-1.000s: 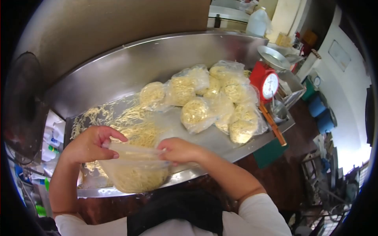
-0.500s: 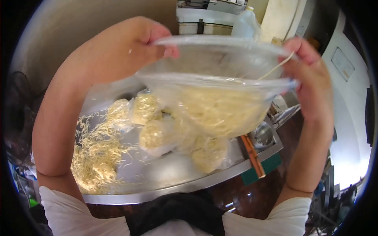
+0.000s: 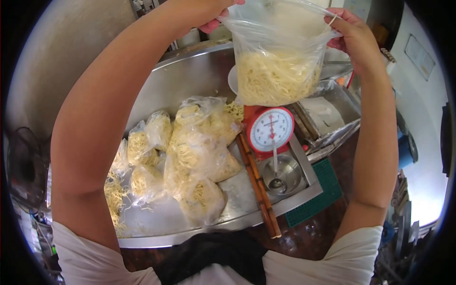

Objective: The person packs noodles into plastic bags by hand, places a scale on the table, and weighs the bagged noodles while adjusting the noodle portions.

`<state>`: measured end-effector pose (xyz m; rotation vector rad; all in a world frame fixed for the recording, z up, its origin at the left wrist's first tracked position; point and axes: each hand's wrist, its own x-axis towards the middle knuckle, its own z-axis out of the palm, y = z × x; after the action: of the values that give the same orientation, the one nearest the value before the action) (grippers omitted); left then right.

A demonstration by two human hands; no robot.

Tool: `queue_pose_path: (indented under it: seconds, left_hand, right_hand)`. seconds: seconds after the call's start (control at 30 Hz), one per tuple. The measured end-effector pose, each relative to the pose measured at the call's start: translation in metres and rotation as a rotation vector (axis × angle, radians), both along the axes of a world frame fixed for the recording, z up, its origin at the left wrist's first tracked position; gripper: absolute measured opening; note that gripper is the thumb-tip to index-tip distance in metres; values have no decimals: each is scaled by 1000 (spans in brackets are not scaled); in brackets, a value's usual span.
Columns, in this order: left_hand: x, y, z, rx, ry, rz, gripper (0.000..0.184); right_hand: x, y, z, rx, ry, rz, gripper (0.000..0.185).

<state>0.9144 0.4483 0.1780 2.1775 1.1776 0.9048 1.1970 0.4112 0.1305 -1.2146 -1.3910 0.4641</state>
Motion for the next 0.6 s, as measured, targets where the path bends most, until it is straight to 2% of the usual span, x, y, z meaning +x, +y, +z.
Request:
queue_pose_path:
  seconds: [0.17, 0.27, 0.37, 0.5, 0.53, 0.6]
  left_hand:
    - [33, 72, -31, 128, 28, 51, 25]
    - [30, 96, -45, 128, 202, -41, 27]
    - [33, 84, -71, -5, 198, 63, 30]
    - [18, 84, -93, -69, 127, 43, 34]
    - [14, 78, -94, -84, 112, 59, 36]
    - [6, 70, -96, -116, 123, 68, 42]
  right_hand:
    - [21, 35, -33, -40, 13, 23, 19]
    - [29, 49, -50, -88, 9, 26, 18]
    - [35, 55, -67, -128, -68, 57, 19]
    - [42, 60, -73, -214, -184, 77, 26]
    - [37, 60, -69, -203, -53, 148, 20]
    - [31, 53, -68, -217, -90, 129, 18]
